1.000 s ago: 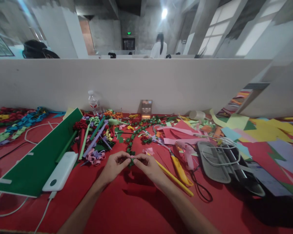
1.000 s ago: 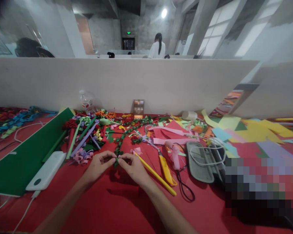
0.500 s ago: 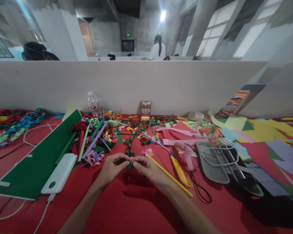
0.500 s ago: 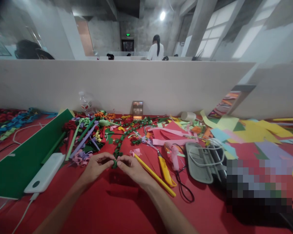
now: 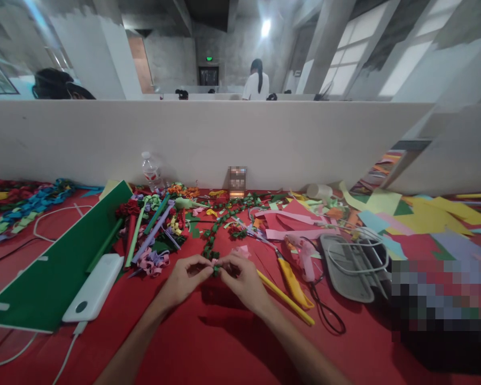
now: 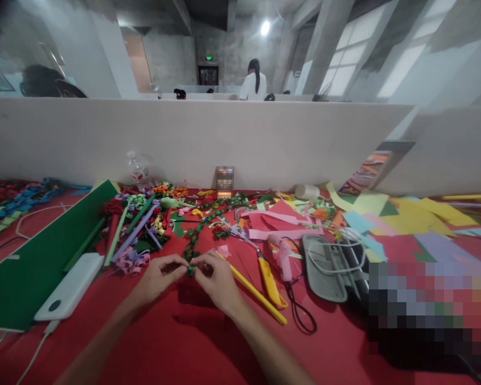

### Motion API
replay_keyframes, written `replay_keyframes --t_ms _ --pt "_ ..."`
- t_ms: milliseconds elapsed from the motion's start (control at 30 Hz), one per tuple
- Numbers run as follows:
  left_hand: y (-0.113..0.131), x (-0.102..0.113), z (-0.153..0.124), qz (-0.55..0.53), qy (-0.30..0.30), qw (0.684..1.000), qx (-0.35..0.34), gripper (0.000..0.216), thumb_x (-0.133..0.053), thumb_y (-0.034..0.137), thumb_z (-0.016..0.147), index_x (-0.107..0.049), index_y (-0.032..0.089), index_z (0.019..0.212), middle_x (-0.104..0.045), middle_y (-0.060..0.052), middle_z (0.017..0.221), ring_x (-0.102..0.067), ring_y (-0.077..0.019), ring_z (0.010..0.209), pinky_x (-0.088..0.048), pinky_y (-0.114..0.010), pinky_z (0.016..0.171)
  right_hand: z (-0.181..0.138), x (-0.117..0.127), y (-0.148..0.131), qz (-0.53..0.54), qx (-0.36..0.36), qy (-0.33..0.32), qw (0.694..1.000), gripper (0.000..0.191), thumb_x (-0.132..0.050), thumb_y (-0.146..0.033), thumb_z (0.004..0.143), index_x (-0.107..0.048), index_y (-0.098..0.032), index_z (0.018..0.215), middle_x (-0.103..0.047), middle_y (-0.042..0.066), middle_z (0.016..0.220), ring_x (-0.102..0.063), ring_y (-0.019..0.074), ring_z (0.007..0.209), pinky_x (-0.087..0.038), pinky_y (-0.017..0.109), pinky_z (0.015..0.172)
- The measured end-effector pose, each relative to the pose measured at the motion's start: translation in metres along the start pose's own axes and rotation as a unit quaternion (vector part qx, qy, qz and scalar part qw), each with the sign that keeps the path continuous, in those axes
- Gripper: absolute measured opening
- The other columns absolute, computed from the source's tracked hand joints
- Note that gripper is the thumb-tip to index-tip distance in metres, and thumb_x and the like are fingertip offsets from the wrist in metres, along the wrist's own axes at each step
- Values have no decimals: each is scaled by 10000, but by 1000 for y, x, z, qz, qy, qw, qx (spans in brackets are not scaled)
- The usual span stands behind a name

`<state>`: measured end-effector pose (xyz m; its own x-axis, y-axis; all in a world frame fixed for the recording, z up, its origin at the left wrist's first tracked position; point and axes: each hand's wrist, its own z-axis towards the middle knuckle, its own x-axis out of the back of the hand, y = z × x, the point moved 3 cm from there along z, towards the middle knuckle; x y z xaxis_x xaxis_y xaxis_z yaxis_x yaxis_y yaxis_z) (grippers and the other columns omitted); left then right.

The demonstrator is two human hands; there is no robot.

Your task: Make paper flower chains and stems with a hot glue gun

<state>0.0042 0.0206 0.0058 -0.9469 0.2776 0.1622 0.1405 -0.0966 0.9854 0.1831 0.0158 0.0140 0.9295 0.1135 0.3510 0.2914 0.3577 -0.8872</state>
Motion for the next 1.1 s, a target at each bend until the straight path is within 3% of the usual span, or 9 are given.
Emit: replay_keyframes --t_ms 200,367,667,1100 --pt "4 -2 -3 31 -25 999 -1 245 -655 397 889 -685 155 866 -657 -27 827 -581 -164 780 -445 -250 717 -1 -1 -4 -13 3 -5 1000 147 -619 -208 854 -761 -198 890 -610 16 734 -538 155 664 -392 264 621" --pt "15 2 -5 60 -38 997 -38 205 -620 358 923 -665 171 851 -645 -36 876 -594 -178 838 -450 -265 771 0 -1 -6 0 -15 1 1000 118 -646 -234 855 -746 -202 800 -662 31 757 -564 168 675 -404 272 631" --pt "20 3 -5 72 -48 993 -84 204 -593 340 950 -648 180 836 -607 -38 913 -571 -178 876 -432 -274 821 -1 -5 -2 69 -50 3 996 146 -680 -293 851 -768 -190 797 -736 51 807 -645 192 758 -476 289 727" --pt "23 6 -5 67 -67 989 -110 206 -579 327 953 -619 182 812 -585 -38 900 -571 -182 880 -423 -283 833 -2 -13 1 110 -68 -2 992 147 -677 -292 825 -767 -184 784 -735 45 803 -658 186 758 -502 277 726"
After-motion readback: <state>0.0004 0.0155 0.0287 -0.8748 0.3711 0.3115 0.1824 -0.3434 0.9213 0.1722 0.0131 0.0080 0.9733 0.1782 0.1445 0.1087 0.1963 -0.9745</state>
